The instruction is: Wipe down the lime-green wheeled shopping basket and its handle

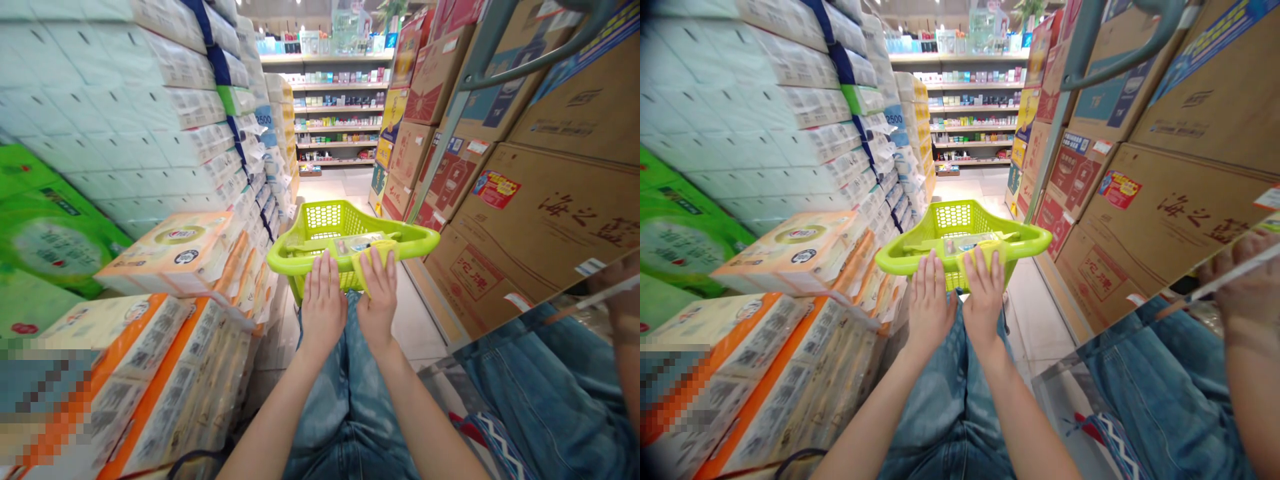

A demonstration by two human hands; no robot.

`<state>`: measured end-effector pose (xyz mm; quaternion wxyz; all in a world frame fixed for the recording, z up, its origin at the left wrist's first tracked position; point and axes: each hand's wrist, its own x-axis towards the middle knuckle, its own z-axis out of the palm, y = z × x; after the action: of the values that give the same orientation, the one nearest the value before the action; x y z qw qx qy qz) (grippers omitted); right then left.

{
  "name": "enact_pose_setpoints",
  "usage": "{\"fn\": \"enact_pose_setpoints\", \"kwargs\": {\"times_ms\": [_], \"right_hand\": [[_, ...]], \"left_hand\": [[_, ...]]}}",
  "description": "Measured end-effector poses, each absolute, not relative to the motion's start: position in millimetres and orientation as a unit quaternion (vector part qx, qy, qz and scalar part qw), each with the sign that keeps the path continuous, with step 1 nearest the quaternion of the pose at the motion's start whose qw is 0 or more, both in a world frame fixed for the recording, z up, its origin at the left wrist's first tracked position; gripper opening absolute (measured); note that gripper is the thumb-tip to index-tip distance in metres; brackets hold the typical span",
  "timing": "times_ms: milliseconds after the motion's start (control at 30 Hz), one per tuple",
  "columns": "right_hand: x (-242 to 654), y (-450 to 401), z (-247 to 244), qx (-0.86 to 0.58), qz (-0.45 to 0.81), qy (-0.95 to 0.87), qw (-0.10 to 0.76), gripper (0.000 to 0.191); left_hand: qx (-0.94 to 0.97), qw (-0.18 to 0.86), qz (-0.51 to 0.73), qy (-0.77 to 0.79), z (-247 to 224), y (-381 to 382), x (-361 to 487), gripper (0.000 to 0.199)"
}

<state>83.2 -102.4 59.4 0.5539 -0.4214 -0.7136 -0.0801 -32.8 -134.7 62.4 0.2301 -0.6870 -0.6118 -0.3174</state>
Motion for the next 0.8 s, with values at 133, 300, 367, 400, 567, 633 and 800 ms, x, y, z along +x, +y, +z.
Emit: {"fn": "enact_pose_setpoints", "kwargs": {"times_ms": [133,300,367,400,567,633,800], "right_hand": [[76,-107,58,-0.378,-0.107,-0.77,0.503,0.066],[111,-87,57,-0.41,-0.117,-0.726,0.539,0.074],[125,-79,58,-0.442,-0.105,-0.68,0.575,0.078],[128,-77,58,-0.458,-0.098,-0.66,0.587,0.08],[101,-91,61,-0.454,-0.071,-0.662,0.592,0.08],[80,-101,61,-0.427,-0.074,-0.706,0.561,0.075],[76,-102,58,-0.381,-0.111,-0.757,0.52,0.067]], "left_hand": [[-0.69,0.23,-0.313,-0.61,61,-135,-35,0.071],[-0.69,0.227,-0.309,-0.614,63,-136,-34,0.073],[-0.69,0.226,-0.307,-0.615,64,-136,-33,0.073],[-0.69,0.226,-0.307,-0.615,65,-136,-32,0.073],[-0.684,0.233,-0.313,-0.617,64,-135,-31,0.073],[-0.684,0.236,-0.309,-0.617,63,-135,-32,0.07],[-0.691,0.234,-0.3,-0.615,65,-137,-37,0.067]]}}
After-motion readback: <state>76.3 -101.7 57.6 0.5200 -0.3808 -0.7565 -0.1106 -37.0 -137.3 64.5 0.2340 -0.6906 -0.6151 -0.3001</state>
